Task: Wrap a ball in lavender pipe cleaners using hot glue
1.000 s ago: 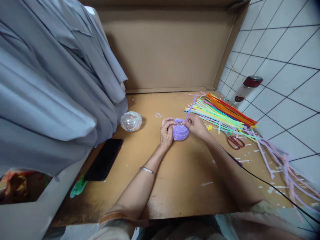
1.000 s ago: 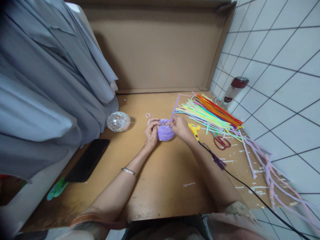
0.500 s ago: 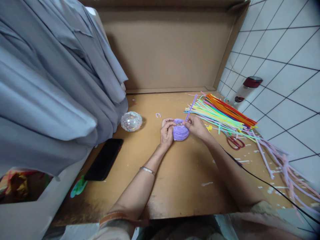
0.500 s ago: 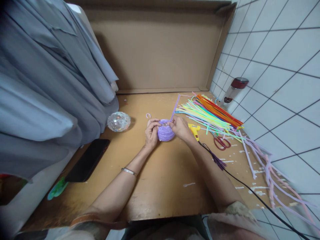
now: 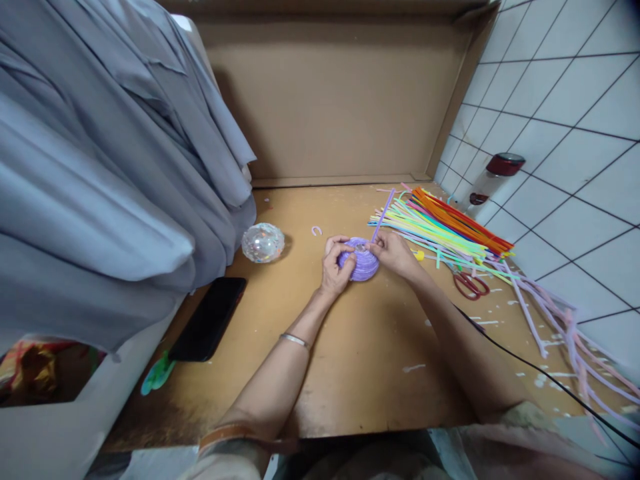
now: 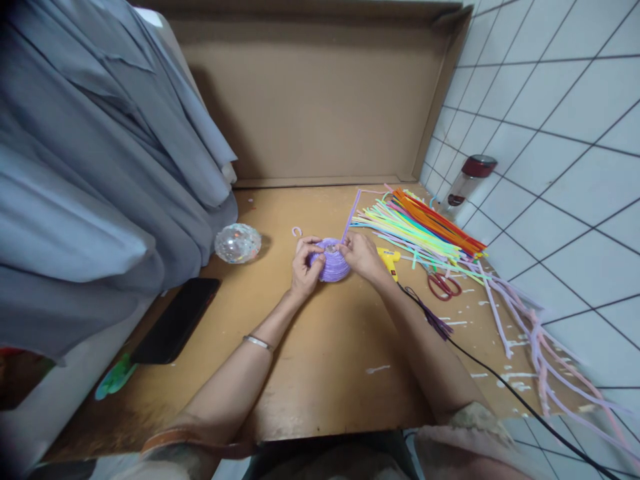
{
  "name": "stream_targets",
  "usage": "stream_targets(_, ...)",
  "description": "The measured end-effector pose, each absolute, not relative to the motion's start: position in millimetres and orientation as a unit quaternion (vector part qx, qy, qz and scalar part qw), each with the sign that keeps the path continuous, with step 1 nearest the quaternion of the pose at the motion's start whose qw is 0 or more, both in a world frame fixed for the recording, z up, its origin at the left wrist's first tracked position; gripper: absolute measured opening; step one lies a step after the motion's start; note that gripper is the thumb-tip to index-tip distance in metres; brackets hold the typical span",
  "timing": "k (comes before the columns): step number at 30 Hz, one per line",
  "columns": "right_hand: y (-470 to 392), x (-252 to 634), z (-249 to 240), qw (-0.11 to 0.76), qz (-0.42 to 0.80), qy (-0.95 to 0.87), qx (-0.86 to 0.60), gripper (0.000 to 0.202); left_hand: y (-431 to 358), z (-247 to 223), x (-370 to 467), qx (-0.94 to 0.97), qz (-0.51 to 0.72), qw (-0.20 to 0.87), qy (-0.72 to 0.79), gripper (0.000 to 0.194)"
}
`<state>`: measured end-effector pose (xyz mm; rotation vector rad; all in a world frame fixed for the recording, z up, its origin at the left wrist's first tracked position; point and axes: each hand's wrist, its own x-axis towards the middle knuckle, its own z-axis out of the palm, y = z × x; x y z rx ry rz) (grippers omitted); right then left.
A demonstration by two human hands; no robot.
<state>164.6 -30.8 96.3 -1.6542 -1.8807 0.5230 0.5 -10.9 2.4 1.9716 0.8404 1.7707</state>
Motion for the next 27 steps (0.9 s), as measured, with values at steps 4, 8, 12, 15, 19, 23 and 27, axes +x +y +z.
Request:
stream_targets(4, -29.3, 167.5, 95.1, 0.293, 0.198, -0.71, -0.609, 0.024, -9.6, 1.4, 0.9, 0.696, 0.629, 0.169, 0.302, 0.023)
stream_targets(8, -26.4, 171.6, 91.3, 0.319, 0.214, -0.709, -0.592, 0.024, -9.8, 0.5, 0.3, 0.702, 0.62, 0.159, 0.314, 0.024)
stream_targets(12, -23.7, 174.9, 86.9, 0.334, 0.232, -0.703, -0.583, 0.027, -9.3, -0.7, 0.4, 0.696, 0.613, 0.126, 0.351, 0.027)
stream_targets(15, -22.7, 174.6, 84.1, 0.346, 0.247, -0.706, -0.567, 0.031, -8.8, 0.4, 0.4, 0.693, 0.61, 0.112, 0.367, 0.029)
stream_targets(19, -23.2, 170.1, 82.3, 0.365, 0.253, -0.704, -0.554, 0.03, -11.2, 5.0, -0.5, 0.705, 0.599, 0.128, 0.357, 0.033)
stream_targets(23, -25.1, 164.8, 83.9, 0.363, 0.239, -0.704, -0.562, 0.027, -15.7, 6.9, 0.7, 0.733, 0.565, 0.1, 0.365, 0.038)
stream_targets(27, -26.4, 162.5, 85.8, 0.365, 0.228, -0.704, -0.565, 0.023, -17.8, 3.6, 4.9, 0.741, 0.54, 0.06, 0.395, 0.055)
